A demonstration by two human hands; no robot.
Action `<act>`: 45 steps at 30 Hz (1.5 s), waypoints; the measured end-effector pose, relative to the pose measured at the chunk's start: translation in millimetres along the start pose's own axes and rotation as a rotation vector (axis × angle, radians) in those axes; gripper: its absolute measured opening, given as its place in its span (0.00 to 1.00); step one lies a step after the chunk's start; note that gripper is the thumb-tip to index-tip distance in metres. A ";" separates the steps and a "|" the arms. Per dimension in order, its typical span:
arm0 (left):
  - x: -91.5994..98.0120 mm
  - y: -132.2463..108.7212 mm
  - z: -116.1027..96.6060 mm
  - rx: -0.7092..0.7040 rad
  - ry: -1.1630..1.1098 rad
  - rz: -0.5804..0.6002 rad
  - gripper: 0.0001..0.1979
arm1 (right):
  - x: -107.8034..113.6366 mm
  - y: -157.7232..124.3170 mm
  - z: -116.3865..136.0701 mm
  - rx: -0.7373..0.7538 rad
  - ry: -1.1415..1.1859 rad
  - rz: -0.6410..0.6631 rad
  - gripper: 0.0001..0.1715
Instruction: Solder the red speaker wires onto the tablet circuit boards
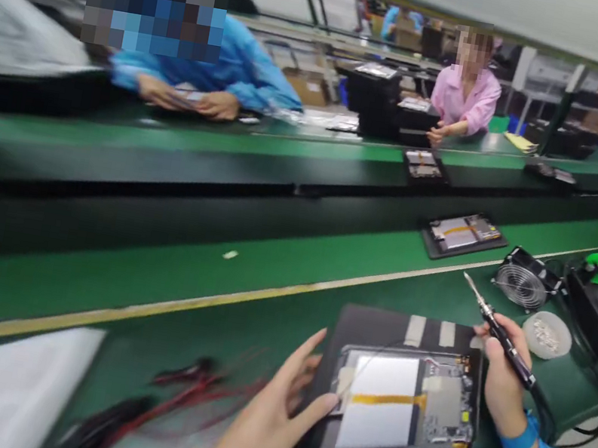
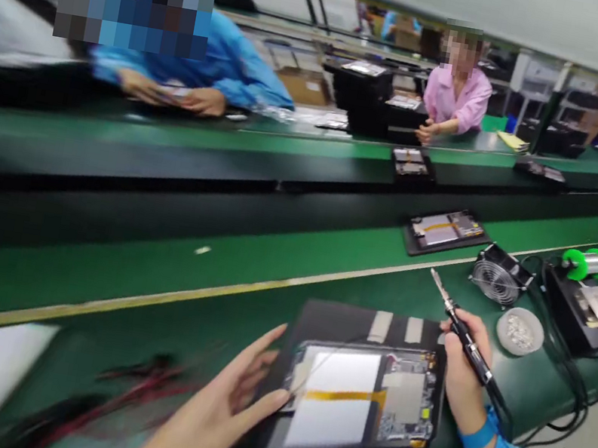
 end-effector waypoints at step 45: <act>14.8 3.0 -26.6 -0.007 0.036 0.107 0.10 | -8.2 11.2 -7.3 -0.105 -0.147 0.113 0.25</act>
Point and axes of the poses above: each hand's wrist, its own y-axis towards the middle knuckle, its own x-axis out of the back of the hand, z = x × y, the point moved 5 cm from there along y, towards the middle knuckle, and after that the axes turned 6 degrees about -z, right-handed, at the moved point
